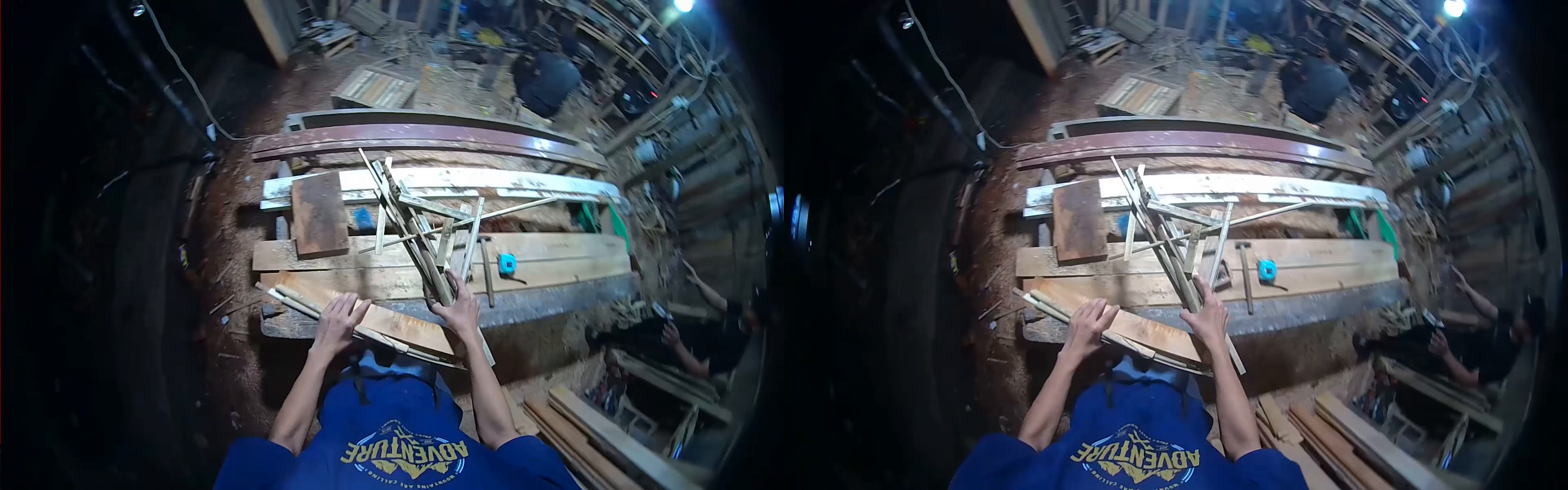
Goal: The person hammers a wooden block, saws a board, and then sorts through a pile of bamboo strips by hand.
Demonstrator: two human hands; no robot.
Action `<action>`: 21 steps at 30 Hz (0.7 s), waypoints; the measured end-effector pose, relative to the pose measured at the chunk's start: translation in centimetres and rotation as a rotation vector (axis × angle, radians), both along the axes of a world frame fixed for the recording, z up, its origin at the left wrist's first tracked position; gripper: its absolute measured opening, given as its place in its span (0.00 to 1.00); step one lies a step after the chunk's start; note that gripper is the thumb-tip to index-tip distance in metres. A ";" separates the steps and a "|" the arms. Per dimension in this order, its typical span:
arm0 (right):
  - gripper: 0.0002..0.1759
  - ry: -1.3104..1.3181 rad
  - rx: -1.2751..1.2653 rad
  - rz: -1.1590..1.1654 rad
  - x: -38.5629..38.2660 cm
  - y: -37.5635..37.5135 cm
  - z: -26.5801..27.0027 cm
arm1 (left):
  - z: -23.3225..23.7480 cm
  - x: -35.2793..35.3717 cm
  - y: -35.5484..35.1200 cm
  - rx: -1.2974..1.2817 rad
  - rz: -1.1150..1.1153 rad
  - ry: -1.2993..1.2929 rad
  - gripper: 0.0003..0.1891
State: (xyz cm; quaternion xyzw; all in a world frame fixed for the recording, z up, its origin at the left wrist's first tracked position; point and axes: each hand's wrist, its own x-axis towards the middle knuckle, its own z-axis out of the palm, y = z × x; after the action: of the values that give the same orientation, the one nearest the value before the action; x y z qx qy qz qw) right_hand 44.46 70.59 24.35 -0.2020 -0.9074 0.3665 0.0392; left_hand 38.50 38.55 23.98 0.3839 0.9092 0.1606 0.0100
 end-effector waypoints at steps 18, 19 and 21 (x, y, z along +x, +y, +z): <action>0.51 -0.119 -0.133 0.125 -12.5 -2.6 -8.7 | -2.1 -1.6 -5.6 -0.214 0.306 -0.088 0.54; 0.51 -0.113 -0.132 0.108 -12.9 -3.0 -9.4 | -2.5 -2.5 -6.0 -0.212 0.290 -0.081 0.54; 0.52 -0.127 -0.141 0.053 -13.3 -3.7 -11.2 | -3.5 -4.1 -7.4 -0.217 0.275 -0.103 0.54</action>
State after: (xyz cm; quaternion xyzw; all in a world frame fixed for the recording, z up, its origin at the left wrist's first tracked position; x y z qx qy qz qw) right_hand 31.21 66.93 13.17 -0.2031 -0.8850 0.4168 -0.0426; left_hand 34.42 31.17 20.48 0.2440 0.9634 0.0806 0.0758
